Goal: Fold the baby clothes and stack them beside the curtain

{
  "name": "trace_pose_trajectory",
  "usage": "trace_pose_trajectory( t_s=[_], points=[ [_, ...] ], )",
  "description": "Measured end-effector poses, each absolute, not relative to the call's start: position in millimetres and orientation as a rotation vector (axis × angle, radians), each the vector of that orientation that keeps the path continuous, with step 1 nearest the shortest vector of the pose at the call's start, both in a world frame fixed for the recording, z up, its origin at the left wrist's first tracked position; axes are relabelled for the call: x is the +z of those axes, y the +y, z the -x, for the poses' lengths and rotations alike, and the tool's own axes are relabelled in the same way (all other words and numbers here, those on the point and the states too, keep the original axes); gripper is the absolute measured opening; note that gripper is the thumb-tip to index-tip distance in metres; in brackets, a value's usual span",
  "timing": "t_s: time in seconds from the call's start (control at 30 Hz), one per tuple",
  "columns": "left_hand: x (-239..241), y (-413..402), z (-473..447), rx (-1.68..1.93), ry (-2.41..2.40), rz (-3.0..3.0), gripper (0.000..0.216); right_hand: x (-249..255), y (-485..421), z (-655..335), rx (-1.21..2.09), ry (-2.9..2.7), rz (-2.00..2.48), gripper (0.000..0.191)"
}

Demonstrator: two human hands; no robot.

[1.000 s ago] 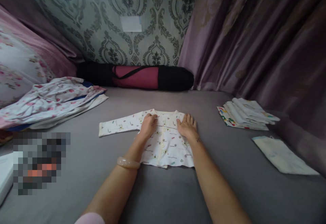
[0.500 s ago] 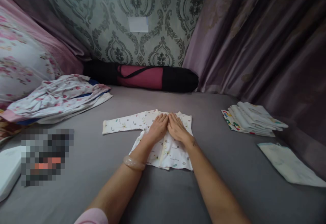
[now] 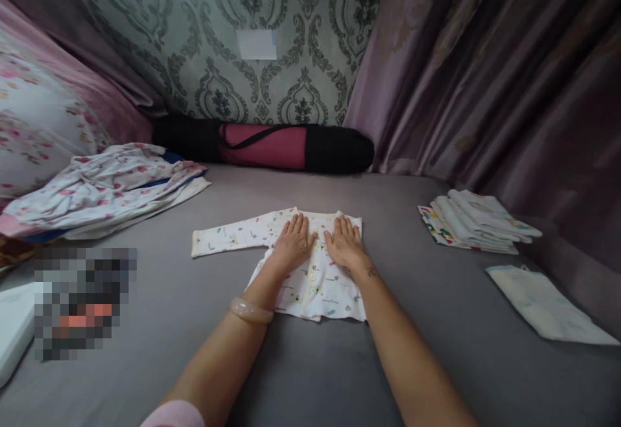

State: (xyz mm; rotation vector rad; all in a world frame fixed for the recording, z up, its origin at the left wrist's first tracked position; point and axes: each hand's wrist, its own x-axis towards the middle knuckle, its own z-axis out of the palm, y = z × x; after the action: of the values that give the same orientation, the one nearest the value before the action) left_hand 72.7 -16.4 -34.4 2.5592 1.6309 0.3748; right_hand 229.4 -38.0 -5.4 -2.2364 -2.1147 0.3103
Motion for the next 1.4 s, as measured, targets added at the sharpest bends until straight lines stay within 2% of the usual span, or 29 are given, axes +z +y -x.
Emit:
trace_pose_trajectory(
  t_s=[0.23, 0.53, 0.67, 0.77, 0.93, 1.13, 1.3, 1.4],
  points=[
    [-29.1, -18.4, -74.2, 0.26, 1.714, -2.541, 0.067, -6.7, -35.8, -237.1, 0.324, -1.94, 2.398, 0.073],
    [-3.3, -10.6, -56.4, 0.424, 1.537, -2.24, 0.065, -1.2, -32.1, -241.2, 0.383, -1.945, 2.407, 0.074],
    [23.9, -3.9, -12.9, 0.559, 1.593, -2.162, 0.053, -0.9, -27.6, -246.6, 0.429, -1.961, 2.397, 0.073],
    [34.8, -1.1, 31.5, 0.492, 1.852, -2.036, 0.042, 0.0, -23.6, -251.6, 0.487, -1.981, 2.379, 0.071],
    [32.6, -4.4, 91.0, 0.396, 2.323, -1.58, 0.028, 8.1, -21.3, -256.0, 0.537, -2.011, 2.379, 0.069],
    [29.9, -11.5, 115.6, 0.348, 2.482, -1.266, 0.008, 18.1, -23.8, -254.9, 0.472, -2.078, 2.346, 0.068],
    [26.8, -7.6, 117.0, 0.358, 2.46, -1.104, 0.022, 19.9, -28.9, -243.7, 0.414, -2.19, 2.196, 0.067],
    [22.5, -4.4, 117.6, 0.407, 2.416, -1.085, 0.022, 22.2, -34.5, -231.8, 0.434, -2.283, 2.098, 0.065]
  ],
)
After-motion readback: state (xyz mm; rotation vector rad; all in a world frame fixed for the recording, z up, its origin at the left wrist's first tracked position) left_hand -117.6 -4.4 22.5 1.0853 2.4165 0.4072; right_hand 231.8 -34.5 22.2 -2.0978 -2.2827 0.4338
